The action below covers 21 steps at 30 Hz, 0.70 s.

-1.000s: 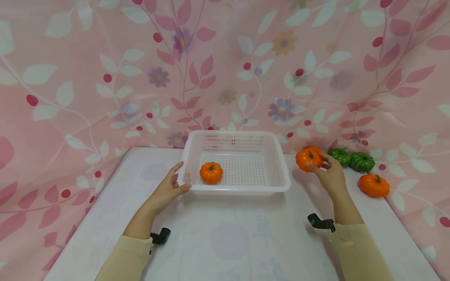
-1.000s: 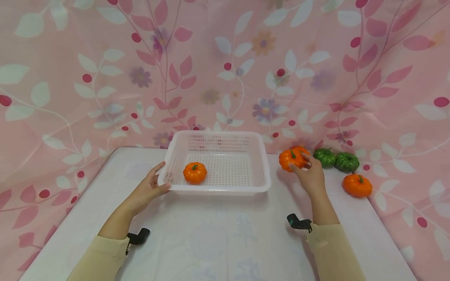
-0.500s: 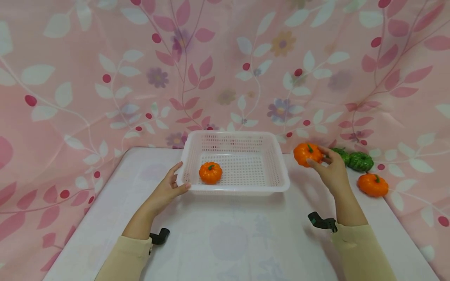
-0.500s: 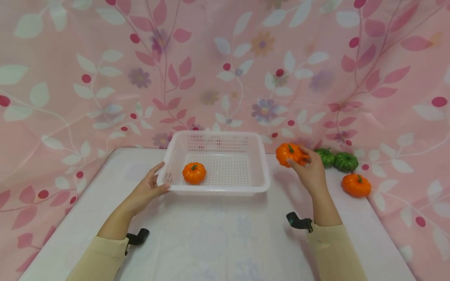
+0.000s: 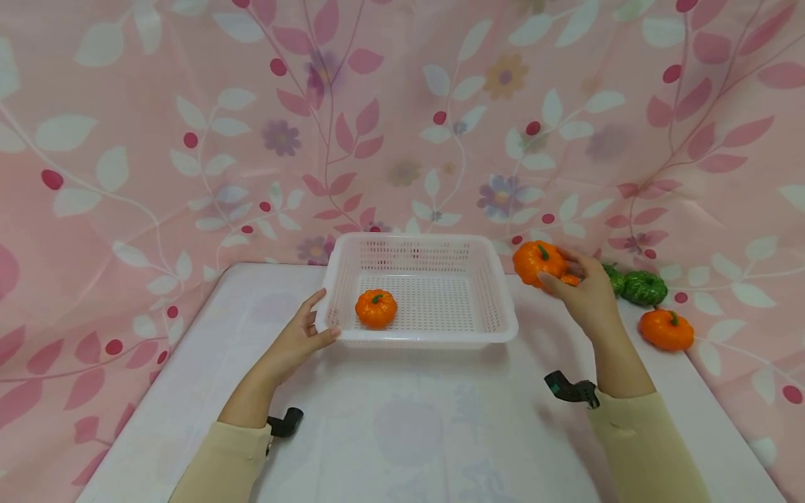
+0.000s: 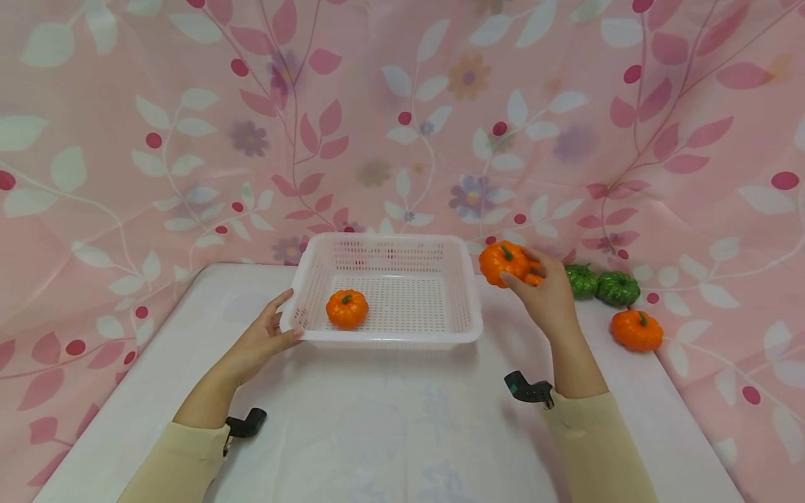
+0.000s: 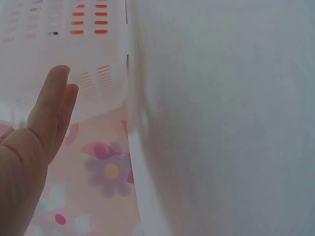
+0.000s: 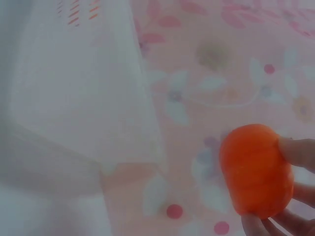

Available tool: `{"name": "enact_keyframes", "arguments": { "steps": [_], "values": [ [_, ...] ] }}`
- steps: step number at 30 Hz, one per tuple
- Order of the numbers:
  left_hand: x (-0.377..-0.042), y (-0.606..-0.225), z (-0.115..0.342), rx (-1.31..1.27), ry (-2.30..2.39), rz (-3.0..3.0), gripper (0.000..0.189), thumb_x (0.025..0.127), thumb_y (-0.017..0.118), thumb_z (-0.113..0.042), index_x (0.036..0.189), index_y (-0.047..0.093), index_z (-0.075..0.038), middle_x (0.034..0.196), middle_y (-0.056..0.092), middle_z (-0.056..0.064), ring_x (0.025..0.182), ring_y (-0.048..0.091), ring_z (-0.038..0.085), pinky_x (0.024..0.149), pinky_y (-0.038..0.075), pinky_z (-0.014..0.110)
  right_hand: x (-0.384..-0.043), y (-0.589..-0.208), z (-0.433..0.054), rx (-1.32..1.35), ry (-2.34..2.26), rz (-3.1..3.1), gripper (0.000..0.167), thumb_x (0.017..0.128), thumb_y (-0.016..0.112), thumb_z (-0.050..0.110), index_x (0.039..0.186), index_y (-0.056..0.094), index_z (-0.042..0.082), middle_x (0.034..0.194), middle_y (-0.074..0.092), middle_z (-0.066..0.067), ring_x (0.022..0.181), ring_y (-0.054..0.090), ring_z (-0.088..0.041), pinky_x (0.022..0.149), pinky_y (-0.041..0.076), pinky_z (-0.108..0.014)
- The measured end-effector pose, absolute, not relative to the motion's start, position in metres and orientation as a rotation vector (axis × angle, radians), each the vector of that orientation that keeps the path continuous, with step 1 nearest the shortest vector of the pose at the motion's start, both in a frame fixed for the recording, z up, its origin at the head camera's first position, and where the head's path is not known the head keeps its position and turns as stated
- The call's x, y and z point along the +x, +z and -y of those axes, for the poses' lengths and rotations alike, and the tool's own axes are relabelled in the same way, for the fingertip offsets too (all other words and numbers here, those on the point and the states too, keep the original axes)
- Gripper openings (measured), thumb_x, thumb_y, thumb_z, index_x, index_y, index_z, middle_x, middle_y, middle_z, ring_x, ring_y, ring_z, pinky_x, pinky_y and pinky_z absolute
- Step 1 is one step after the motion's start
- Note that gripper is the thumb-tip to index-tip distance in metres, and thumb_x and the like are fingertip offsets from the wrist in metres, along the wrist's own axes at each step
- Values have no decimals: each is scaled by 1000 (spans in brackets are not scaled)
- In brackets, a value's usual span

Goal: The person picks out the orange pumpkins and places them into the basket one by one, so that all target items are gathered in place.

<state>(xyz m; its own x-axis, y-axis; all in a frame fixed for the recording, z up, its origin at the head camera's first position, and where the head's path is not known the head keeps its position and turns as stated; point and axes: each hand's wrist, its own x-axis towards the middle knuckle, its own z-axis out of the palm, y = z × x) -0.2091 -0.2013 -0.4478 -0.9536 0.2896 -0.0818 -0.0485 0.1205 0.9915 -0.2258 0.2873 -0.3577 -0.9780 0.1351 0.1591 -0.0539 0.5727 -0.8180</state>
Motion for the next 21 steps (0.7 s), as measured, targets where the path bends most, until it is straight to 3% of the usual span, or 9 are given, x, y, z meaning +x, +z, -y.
{"name": "enact_keyframes", "arguments": {
  "steps": [4, 10, 16, 21],
  "values": [
    [-209, -448, 202, 237, 1918, -2140, 97, 93, 73, -18, 162, 6, -26, 153, 33, 23, 118, 54, 29, 95, 50, 25, -230, -351, -280, -21, 1333, 2606, 77, 93, 69, 46, 154, 39, 13, 153, 36, -21, 135, 40, -43, 103, 41, -60],
    [-209, -448, 202, 233, 1912, -2147, 96, 93, 74, -19, 162, 6, -26, 153, 34, 24, 117, 56, 27, 96, 50, 26, -236, -344, -269, 38, 1406, 2608, 76, 92, 71, 43, 154, 39, 14, 153, 37, -21, 135, 41, -42, 92, 52, -51],
    [-209, -448, 201, 223, 1903, -2147, 97, 93, 74, -20, 162, 6, -26, 154, 33, 23, 118, 56, 28, 98, 50, 29, -240, -342, -257, 116, 1379, 2625, 75, 91, 73, 44, 152, 43, 12, 151, 38, -19, 128, 48, -40, 98, 49, -53],
    [-209, -447, 201, 210, 1891, -2167, 96, 93, 73, -19, 162, 6, -26, 154, 34, 23, 118, 55, 29, 99, 49, 30, -249, -342, -245, 211, 1421, 2641, 71, 92, 74, 38, 150, 45, 9, 148, 41, -19, 121, 54, -39, 95, 52, -49]
  ]
}}
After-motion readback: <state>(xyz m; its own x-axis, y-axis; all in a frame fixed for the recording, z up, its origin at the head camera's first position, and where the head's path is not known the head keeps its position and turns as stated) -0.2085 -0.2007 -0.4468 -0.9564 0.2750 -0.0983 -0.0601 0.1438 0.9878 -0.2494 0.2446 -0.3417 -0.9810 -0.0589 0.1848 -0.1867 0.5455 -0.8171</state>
